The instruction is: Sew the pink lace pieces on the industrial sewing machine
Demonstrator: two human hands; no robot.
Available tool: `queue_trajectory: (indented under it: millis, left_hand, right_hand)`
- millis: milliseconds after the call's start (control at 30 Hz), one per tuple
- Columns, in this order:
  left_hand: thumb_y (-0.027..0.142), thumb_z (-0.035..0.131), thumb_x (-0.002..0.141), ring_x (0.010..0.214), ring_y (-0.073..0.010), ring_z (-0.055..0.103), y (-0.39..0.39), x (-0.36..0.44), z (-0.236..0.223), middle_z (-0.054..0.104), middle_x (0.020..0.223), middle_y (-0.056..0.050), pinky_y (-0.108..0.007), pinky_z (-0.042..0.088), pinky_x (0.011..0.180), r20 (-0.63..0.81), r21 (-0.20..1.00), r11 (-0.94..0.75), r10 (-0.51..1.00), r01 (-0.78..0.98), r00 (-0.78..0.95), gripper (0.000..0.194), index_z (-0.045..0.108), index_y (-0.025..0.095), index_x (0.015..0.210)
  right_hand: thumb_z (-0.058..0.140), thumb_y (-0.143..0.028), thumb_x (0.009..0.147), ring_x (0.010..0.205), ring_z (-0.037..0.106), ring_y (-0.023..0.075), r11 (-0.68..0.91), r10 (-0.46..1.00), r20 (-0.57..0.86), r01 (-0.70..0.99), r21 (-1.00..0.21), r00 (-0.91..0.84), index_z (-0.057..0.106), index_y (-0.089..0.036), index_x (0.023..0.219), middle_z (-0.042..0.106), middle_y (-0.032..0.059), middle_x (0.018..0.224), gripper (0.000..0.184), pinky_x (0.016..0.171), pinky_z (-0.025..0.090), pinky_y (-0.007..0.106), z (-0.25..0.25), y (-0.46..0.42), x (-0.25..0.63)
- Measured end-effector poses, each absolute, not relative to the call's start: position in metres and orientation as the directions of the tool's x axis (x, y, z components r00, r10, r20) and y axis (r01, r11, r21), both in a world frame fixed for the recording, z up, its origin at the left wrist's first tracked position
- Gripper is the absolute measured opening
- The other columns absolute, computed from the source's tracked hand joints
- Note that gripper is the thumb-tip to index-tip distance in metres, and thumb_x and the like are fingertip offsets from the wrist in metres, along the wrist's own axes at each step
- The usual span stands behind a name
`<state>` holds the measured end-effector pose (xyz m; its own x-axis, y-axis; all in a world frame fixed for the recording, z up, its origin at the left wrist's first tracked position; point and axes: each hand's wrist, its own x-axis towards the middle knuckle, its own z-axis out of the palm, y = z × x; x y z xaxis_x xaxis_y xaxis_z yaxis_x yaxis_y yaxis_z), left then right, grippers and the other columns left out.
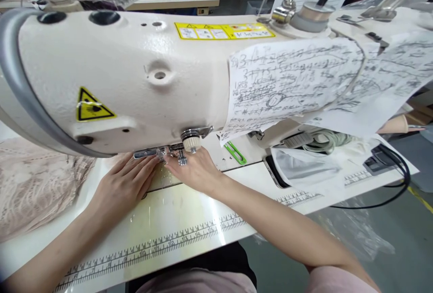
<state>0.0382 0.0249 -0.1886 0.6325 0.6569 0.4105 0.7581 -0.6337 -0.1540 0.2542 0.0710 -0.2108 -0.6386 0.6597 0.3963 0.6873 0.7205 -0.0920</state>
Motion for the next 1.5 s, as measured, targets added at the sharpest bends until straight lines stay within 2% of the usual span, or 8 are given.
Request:
queue_trajectory:
  millis: [167, 300, 433, 600, 867, 1133, 1333, 1500]
  left_hand:
    - [0.025, 0.046, 0.098, 0.088, -0.0268, 0.069, 0.028, 0.04, -0.186, 0.074, 0.101, -0.013, -0.044, 0.051, 0.085, 0.414, -0.13, -0.585, 0.701, 0.8, 0.58, 0.033, 0.063, 0.006, 0.118]
    - [0.027, 0.048, 0.098, 0.086, -0.0271, 0.068, 0.028, 0.038, -0.186, 0.074, 0.1, -0.011, -0.044, 0.051, 0.083, 0.414, -0.134, -0.586, 0.7, 0.799, 0.582, 0.032, 0.063, 0.007, 0.118]
    - [0.023, 0.052, 0.096, 0.092, -0.0272, 0.068, 0.028, 0.037, -0.189, 0.073, 0.11, -0.01, -0.045, 0.05, 0.087, 0.418, -0.141, -0.623, 0.667, 0.769, 0.617, 0.031, 0.062, 0.007, 0.121]
    - [0.024, 0.05, 0.097, 0.088, -0.0281, 0.069, 0.028, 0.036, -0.192, 0.073, 0.11, -0.01, -0.048, 0.049, 0.088, 0.427, -0.161, -0.625, 0.654, 0.764, 0.625, 0.032, 0.062, 0.006, 0.12]
    - [0.026, 0.05, 0.097, 0.086, -0.0279, 0.069, 0.028, 0.037, -0.191, 0.074, 0.107, -0.01, -0.046, 0.048, 0.087, 0.416, -0.136, -0.605, 0.683, 0.784, 0.6, 0.032, 0.062, 0.007, 0.12]
    - [0.025, 0.05, 0.096, 0.081, -0.0259, 0.067, 0.029, 0.041, -0.186, 0.074, 0.101, -0.01, -0.043, 0.048, 0.082, 0.417, -0.126, -0.58, 0.705, 0.805, 0.574, 0.029, 0.065, 0.007, 0.115]
    - [0.025, 0.05, 0.096, 0.078, -0.0253, 0.066, 0.029, 0.042, -0.186, 0.074, 0.096, -0.011, -0.043, 0.049, 0.079, 0.397, -0.126, -0.562, 0.727, 0.818, 0.561, 0.03, 0.065, 0.006, 0.114]
    - [0.025, 0.049, 0.096, 0.086, -0.0269, 0.067, 0.03, 0.042, -0.188, 0.074, 0.098, -0.011, -0.043, 0.049, 0.083, 0.396, -0.131, -0.551, 0.733, 0.824, 0.553, 0.032, 0.064, 0.006, 0.117]
  right_hand:
    - [0.039, -0.045, 0.101, 0.091, 0.068, 0.0261, 0.686, 0.72, 0.276, 0.714, -0.142, -0.637, 0.064, -0.027, 0.125, 0.074, 0.007, 0.097, 0.039, 0.07, 0.05, 0.038, -0.192, 0.054, 0.25]
    - [0.035, -0.045, 0.102, 0.092, 0.068, 0.0263, 0.688, 0.716, 0.264, 0.717, -0.112, -0.646, 0.063, -0.025, 0.127, 0.07, 0.0113, 0.114, 0.043, 0.065, 0.051, 0.037, -0.186, 0.052, 0.247]
    - [0.039, -0.042, 0.101, 0.09, 0.067, 0.0239, 0.709, 0.675, 0.332, 0.704, -0.045, -0.659, 0.064, -0.023, 0.126, 0.069, 0.0124, 0.116, 0.04, 0.07, 0.051, 0.037, -0.188, 0.053, 0.248]
    - [0.046, -0.042, 0.099, 0.089, 0.065, 0.0202, 0.713, 0.673, 0.326, 0.7, -0.044, -0.664, 0.064, -0.023, 0.127, 0.068, 0.0118, 0.117, 0.038, 0.075, 0.05, 0.034, -0.189, 0.053, 0.248]
    - [0.041, -0.043, 0.101, 0.081, 0.067, 0.0198, 0.712, 0.65, 0.356, 0.702, 0.024, -0.671, 0.063, -0.023, 0.126, 0.071, 0.0107, 0.108, 0.039, 0.067, 0.049, 0.034, -0.188, 0.052, 0.247]
    - [0.047, -0.039, 0.099, 0.09, 0.064, 0.0214, 0.705, 0.682, 0.299, 0.709, -0.024, -0.668, 0.06, -0.023, 0.131, 0.069, 0.0118, 0.113, 0.038, 0.079, 0.051, 0.037, -0.187, 0.052, 0.247]
    - [0.046, -0.04, 0.099, 0.087, 0.064, 0.022, 0.675, 0.709, 0.273, 0.738, 0.005, -0.65, 0.058, -0.024, 0.133, 0.069, 0.0119, 0.114, 0.04, 0.077, 0.051, 0.037, -0.184, 0.051, 0.245]
    - [0.043, -0.041, 0.1, 0.082, 0.064, 0.0215, 0.66, 0.72, 0.25, 0.75, 0.038, -0.647, 0.057, -0.023, 0.134, 0.07, 0.0122, 0.111, 0.041, 0.072, 0.049, 0.036, -0.182, 0.052, 0.242]
